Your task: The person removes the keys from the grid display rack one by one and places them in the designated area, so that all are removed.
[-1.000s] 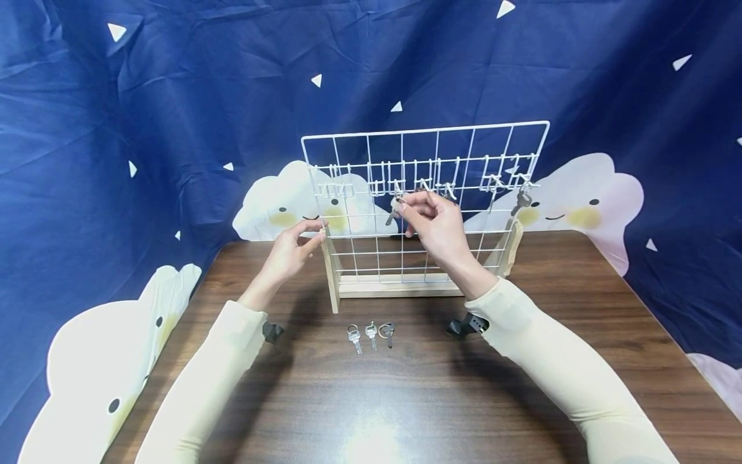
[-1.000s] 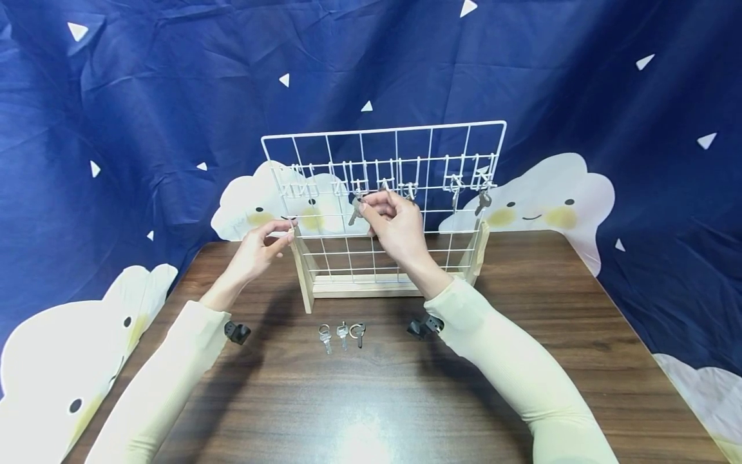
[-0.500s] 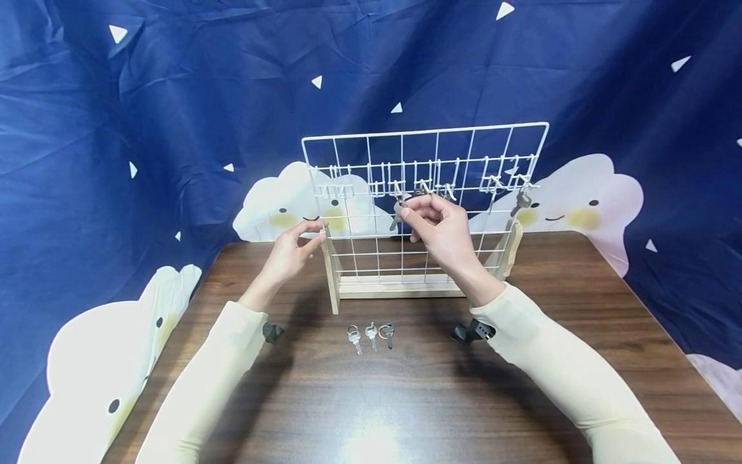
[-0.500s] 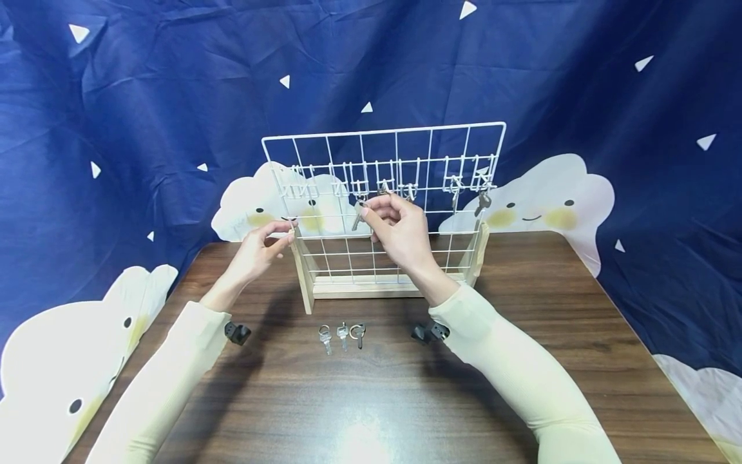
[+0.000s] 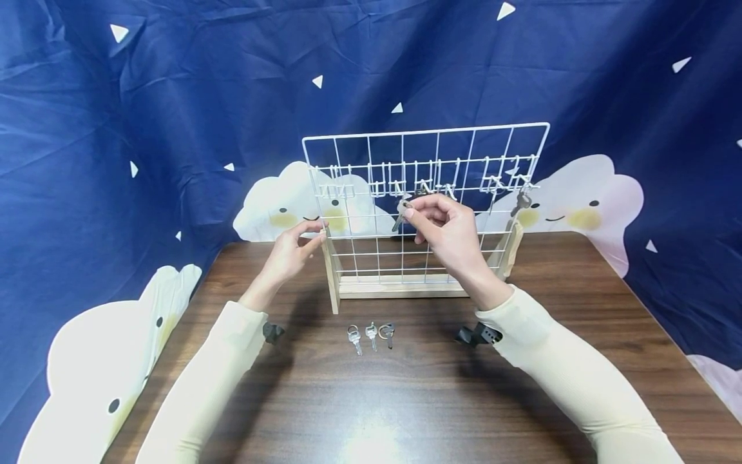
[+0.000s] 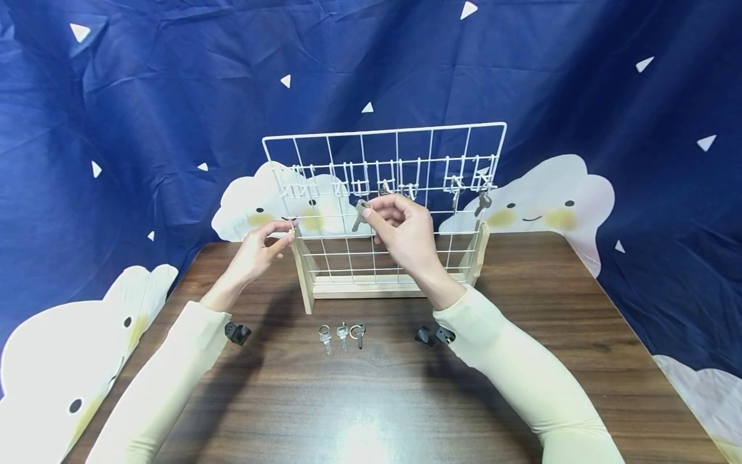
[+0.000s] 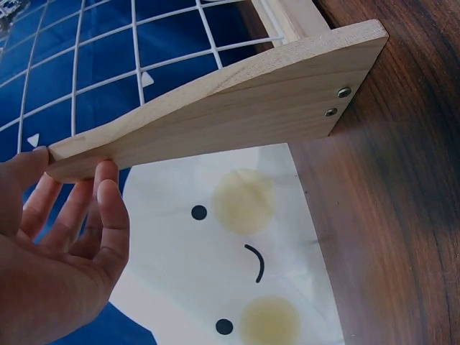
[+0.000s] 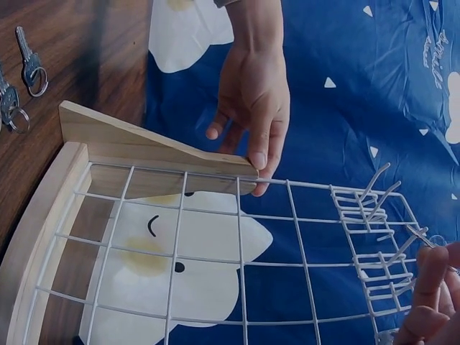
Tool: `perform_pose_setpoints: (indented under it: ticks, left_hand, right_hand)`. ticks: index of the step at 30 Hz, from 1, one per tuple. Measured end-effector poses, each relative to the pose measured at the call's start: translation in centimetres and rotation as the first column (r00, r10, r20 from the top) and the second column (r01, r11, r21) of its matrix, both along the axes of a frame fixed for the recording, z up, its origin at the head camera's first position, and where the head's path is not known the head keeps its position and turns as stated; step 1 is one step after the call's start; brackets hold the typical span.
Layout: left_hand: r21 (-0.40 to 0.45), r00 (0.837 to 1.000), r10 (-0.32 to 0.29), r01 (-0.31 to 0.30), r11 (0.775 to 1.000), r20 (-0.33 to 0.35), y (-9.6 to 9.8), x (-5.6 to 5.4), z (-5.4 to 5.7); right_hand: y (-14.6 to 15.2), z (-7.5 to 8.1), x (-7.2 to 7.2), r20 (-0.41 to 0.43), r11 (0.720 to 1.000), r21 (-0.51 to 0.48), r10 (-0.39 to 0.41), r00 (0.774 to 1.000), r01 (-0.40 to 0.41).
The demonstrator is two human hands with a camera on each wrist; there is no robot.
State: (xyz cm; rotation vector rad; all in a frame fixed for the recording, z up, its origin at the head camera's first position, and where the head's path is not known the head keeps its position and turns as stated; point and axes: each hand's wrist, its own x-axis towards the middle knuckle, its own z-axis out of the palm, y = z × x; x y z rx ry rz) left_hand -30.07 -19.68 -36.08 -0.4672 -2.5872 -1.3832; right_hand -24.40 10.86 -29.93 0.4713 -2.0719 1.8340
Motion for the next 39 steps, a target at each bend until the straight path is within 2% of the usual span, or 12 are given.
perform_pose_setpoints:
  ticks: [7, 16, 23, 33, 39]
  left_hand:
    - [-0.020, 1.000, 0.009, -0.008, 1.000, 0.006, -0.1, -0.1, -0.1]
    - [-0.010, 1.000, 0.005, -0.005, 1.000, 0.005, 0.0, 0.0, -0.1]
    - [-0.021, 1.000, 0.015, -0.015, 1.000, 0.002, 0.0, 0.0, 0.0]
    - [0.002, 1.000, -0.002, 0.002, 1.000, 0.003, 0.1, 0.1, 0.0]
    - [-0.008, 1.000, 0.003, -0.003, 1.000, -0.001, 0.0, 0.0, 0.0]
  right_hand:
    - [0.1, -0.4, 0.2, 0.065, 0.997, 0.072, 0.021, 0.998, -0.026]
    - [0.4, -1.1, 0.5, 0.160, 0.991, 0.099, 0.074, 0.984, -0.091]
    - [0.8, -2.0, 0.5, 0.190, 0.982, 0.150, 0.090, 0.978, -0.119]
    - [1.2, -3.9, 0.4, 0.287, 0.974, 0.120, 0.150, 0.946, -0.191]
    - [1.5, -4.7, 0.3, 0.318, 0.967, 0.127, 0.171, 0.933, -0.221]
